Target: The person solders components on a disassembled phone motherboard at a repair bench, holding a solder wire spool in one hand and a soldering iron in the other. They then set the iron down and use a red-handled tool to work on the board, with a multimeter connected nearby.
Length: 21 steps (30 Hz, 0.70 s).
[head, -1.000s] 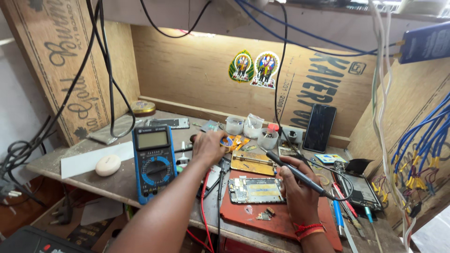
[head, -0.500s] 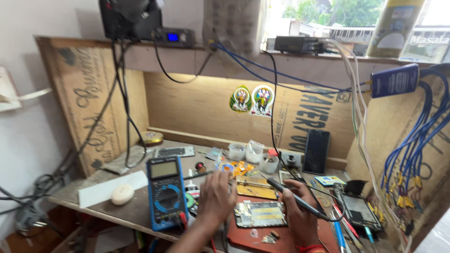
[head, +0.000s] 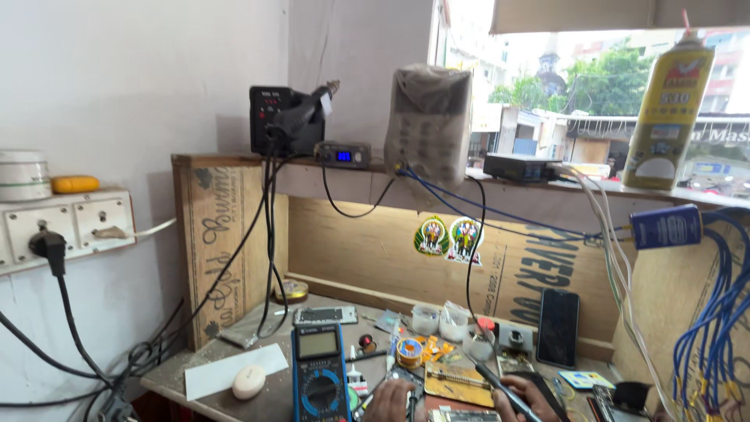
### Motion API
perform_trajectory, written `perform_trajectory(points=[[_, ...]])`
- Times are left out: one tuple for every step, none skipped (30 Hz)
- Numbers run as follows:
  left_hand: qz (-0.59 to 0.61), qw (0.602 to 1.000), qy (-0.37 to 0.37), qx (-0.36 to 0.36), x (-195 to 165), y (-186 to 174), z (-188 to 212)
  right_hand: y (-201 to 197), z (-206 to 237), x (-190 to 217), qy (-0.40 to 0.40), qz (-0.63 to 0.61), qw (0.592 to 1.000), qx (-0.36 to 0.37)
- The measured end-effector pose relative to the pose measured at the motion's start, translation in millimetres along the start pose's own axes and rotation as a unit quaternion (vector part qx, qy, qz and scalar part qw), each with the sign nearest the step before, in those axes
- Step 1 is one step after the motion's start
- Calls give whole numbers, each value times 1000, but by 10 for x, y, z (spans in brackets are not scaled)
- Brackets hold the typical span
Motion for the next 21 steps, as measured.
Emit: perform_trajectory(points=[[-33,998,19,-59,-59,-45,-64,1,-47,25,-5,4,1000,-7],[-65,992,38,-105,-118,-71,-132,-9,-89,86,-63,28,998,0],[-99,982,56,-154,-176,-104,-171,-26,-91,156,-119,53,991,6],[-128,968,72,-202,-220,-145,-188,-33,-92,245,-174,77,982,13],[-139,961,81,-225,-266,-156,-218,-31,-122,271,-162,105,981,20],[-138,954,94,-250,-293,-202,-242,-23,-163,301,-152,122,980,28],[-142,953,91,-252,-316,-214,-271,-11,-200,327,-142,130,981,37],[-140,955,86,-246,-315,-218,-279,1,-232,346,-133,142,980,46],[-139,956,82,-245,-314,-211,-284,12,-286,368,-127,148,980,51],[-136,958,78,-239,-295,-245,-336,11,-320,377,-120,152,979,57],[-133,960,76,-233,-303,-304,-375,11,-353,380,-115,155,979,60],[-130,962,74,-228,-334,-384,-391,9,-377,377,-113,158,979,63],[-127,964,72,-221,-508,-653,-272,-9,-414,368,-109,162,979,62],[-124,966,68,-216,-593,-807,-284,-22,-448,360,-107,165,979,62],[-118,968,65,-212,-665,-946,-308,-30,-488,351,-105,168,978,62],[-119,969,63,-208,-714,-1052,-329,-51,-527,340,-100,168,979,57],[-113,970,59,-207,-731,-1119,-346,-75,-578,325,-92,170,980,46],[-114,971,57,-205,-724,-1139,-359,-110,-634,309,-78,166,982,35],[-113,971,55,-202,-691,-1110,-357,-165,-658,285,-62,173,983,11],[-114,972,53,-200,-638,-1037,-344,-205,-678,249,-35,124,992,-7],[-119,971,53,-201,-565,-920,-323,-247,-703,213,-8,76,997,-26]])
Point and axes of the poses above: each hand's wrist, its own z-axis away from the middle knuckle, its own y-axis out of the palm, x = y × z, the point moved 5 cm from there along -z, towards the middle knuckle, and after that the axes turned 3 degrees about x, right-handed, at the moved point
